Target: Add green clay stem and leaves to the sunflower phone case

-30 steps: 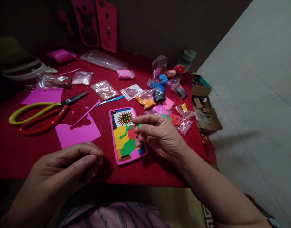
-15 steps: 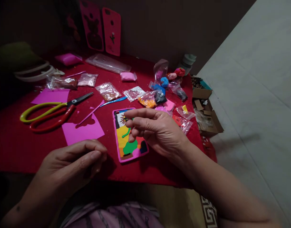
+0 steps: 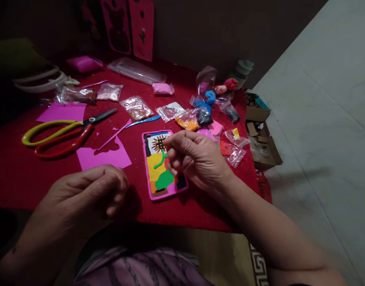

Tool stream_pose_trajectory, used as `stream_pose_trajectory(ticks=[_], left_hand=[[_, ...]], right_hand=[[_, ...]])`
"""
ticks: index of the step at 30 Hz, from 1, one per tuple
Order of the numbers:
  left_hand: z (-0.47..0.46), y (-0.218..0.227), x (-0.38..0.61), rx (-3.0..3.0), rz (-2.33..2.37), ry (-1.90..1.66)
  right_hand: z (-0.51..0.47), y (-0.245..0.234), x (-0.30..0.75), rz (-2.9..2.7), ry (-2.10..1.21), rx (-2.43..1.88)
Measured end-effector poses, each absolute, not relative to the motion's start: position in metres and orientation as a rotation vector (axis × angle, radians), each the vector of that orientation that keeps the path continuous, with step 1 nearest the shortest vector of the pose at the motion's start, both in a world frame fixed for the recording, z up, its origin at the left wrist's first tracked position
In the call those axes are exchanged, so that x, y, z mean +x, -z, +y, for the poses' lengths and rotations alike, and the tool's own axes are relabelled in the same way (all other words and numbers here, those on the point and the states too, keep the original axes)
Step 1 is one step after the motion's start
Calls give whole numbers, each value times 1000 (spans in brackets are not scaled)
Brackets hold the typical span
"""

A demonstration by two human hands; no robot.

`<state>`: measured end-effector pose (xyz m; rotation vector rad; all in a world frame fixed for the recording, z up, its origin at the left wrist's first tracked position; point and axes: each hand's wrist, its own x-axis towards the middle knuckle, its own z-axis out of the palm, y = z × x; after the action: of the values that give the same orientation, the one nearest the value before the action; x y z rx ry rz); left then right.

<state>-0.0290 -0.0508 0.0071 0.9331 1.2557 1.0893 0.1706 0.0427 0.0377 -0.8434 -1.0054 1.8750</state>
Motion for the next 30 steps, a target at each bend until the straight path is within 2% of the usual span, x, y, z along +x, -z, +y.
stream_pose_trajectory(ticks=[16, 30], left_hand=[[-49, -5, -22, 1093, 1295, -995], [-56, -6, -22, 1090, 1354, -1062]], right_hand=[[41, -29, 174, -1008, -1984, -797], [43, -26, 178, -1019, -2003, -749]])
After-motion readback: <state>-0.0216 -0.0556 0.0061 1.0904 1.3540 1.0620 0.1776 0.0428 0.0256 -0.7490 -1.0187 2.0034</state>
